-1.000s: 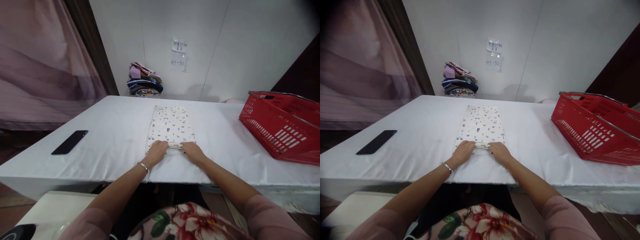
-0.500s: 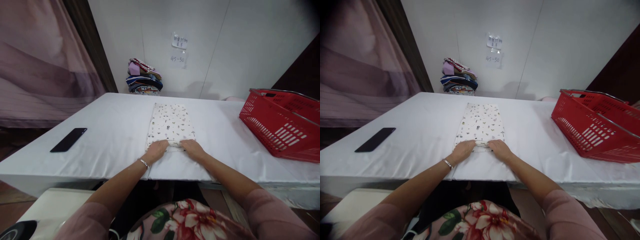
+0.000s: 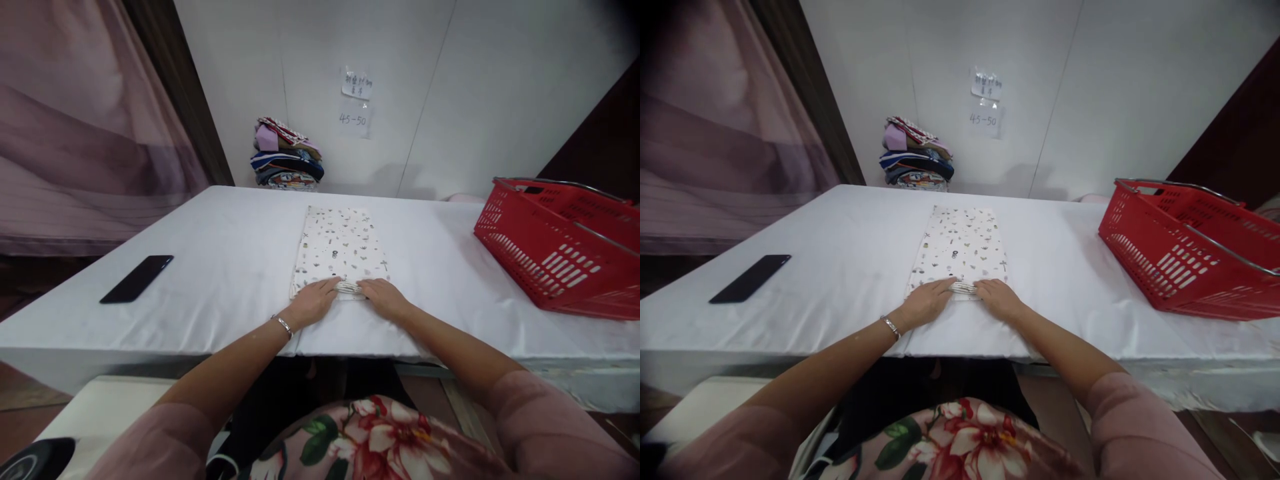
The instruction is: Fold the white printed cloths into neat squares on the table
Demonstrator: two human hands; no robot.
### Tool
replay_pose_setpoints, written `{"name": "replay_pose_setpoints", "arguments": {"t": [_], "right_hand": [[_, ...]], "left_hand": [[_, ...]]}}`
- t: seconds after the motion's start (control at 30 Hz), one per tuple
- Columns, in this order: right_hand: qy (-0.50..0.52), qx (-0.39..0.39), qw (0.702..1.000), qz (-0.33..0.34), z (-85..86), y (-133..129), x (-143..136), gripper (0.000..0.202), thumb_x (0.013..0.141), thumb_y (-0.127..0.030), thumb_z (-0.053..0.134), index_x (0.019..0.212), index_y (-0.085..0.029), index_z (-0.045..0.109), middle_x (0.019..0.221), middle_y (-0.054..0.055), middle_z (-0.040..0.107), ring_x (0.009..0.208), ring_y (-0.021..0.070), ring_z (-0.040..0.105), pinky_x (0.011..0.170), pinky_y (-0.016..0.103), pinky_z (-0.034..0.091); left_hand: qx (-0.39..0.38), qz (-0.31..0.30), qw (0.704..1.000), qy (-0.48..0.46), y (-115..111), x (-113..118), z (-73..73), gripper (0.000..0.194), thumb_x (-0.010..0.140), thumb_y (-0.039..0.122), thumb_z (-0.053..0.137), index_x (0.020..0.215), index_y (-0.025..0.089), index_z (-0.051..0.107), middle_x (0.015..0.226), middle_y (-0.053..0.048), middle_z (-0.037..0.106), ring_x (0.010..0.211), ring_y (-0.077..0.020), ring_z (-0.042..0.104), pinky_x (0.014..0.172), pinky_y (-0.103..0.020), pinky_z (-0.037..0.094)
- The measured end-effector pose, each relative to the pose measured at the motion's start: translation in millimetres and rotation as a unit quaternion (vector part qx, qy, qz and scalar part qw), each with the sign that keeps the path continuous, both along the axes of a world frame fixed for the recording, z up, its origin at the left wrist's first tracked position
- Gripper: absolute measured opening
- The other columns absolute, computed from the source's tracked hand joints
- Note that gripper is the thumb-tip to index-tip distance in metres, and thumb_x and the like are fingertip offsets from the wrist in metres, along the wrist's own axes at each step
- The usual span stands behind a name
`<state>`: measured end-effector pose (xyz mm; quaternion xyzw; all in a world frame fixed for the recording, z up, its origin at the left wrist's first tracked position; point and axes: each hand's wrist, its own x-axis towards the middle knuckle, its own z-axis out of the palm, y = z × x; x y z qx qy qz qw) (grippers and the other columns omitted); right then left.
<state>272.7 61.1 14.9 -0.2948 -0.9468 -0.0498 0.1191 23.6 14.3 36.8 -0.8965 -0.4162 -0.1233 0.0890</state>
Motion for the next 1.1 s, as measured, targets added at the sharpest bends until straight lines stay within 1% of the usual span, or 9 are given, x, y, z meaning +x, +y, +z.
{"name": "replay_pose_setpoints", "arguments": {"t": [0.1,0.23,0.3,0.4,0.53,0.63,0.73,0.97,1.1], "right_hand": [[0.006,0.000,1.000,-0.013,1.0,-1,-1,0.031,0.092,-0.015,0.035,0.112,-0.012,0.058,0.123,0.014,0.057,0.115,0.0202,0.051,0.090,0.038,0.041],[0.018,0.007,1.000,-0.008,4.6,-3,-2,0.030,0.091,-0.015,0.035,0.112,-0.012,0.057,0.120,0.014,0.059,0.112,0.0203,0.053,0.089,0.037,0.043],[0.032,0.013,0.999,0.003,7.2,-5,-2,0.031,0.090,-0.014,0.035,0.113,-0.011,0.055,0.118,0.015,0.059,0.109,0.0209,0.054,0.088,0.037,0.043],[0.062,0.011,0.998,0.024,11.1,-10,-1,0.030,0.087,-0.017,0.042,0.114,-0.010,0.053,0.119,0.016,0.058,0.108,0.0220,0.054,0.088,0.038,0.044],[0.085,0.005,0.996,0.020,11.7,-12,-1,0.036,0.085,-0.023,0.048,0.119,-0.011,0.050,0.119,0.016,0.058,0.107,0.0237,0.054,0.087,0.040,0.044],[0.096,0.008,0.995,0.003,7.6,-9,-1,0.037,0.089,-0.020,0.040,0.125,-0.014,0.046,0.118,0.014,0.059,0.105,0.0224,0.055,0.087,0.040,0.044],[0.109,0.007,0.994,-0.007,3.6,-6,-1,0.038,0.090,-0.016,0.035,0.126,-0.017,0.048,0.117,0.010,0.061,0.104,0.0208,0.056,0.088,0.038,0.044],[0.120,0.002,0.993,-0.018,4.2,-4,-1,0.040,0.088,-0.014,0.037,0.125,-0.018,0.050,0.114,0.010,0.063,0.102,0.0210,0.058,0.086,0.036,0.045],[0.115,0.006,0.993,-0.020,5.3,-5,-1,0.039,0.088,-0.015,0.037,0.124,-0.018,0.050,0.112,0.009,0.064,0.099,0.0212,0.059,0.085,0.035,0.046]], "left_hand": [[-0.018,-0.001,1.000,-0.011,1,0,2.0,0.029,0.092,0.024,0.035,0.103,0.017,0.061,0.137,-0.006,0.045,0.119,-0.0192,0.048,0.096,-0.036,0.042],[-0.036,0.043,0.997,-0.050,5,2,2.0,0.033,0.092,0.024,0.034,0.119,0.017,0.052,0.129,-0.006,0.053,0.110,-0.0178,0.054,0.091,-0.033,0.045],[-0.030,0.045,0.997,-0.051,6,3,1.0,0.032,0.091,0.021,0.034,0.115,0.016,0.054,0.127,-0.006,0.055,0.107,-0.0188,0.057,0.086,-0.034,0.047],[-0.004,0.032,0.999,-0.038,5,4,0.3,0.025,0.089,0.018,0.037,0.101,0.015,0.059,0.126,-0.007,0.055,0.106,-0.0196,0.058,0.084,-0.034,0.048],[0.017,0.041,0.998,-0.047,3,5,0.2,0.023,0.087,0.020,0.042,0.104,0.014,0.056,0.123,-0.009,0.057,0.101,-0.0198,0.059,0.081,-0.033,0.049],[0.015,0.046,0.998,-0.044,4,5,-1.1,0.022,0.087,0.021,0.042,0.104,0.015,0.056,0.123,-0.009,0.057,0.102,-0.0199,0.058,0.082,-0.034,0.049],[0.016,0.043,0.998,-0.038,3,4,-2.2,0.022,0.087,0.022,0.042,0.103,0.015,0.056,0.122,-0.010,0.057,0.101,-0.0201,0.058,0.083,-0.034,0.048],[0.000,0.044,0.998,-0.039,0,7,-0.9,0.027,0.088,0.031,0.045,0.108,0.017,0.055,0.122,-0.009,0.056,0.107,-0.0216,0.054,0.086,-0.036,0.046],[0.013,0.054,0.997,-0.050,1,9,-4.2,0.020,0.088,0.025,0.044,0.102,0.017,0.056,0.120,-0.008,0.057,0.105,-0.0211,0.055,0.085,-0.036,0.046]]}}
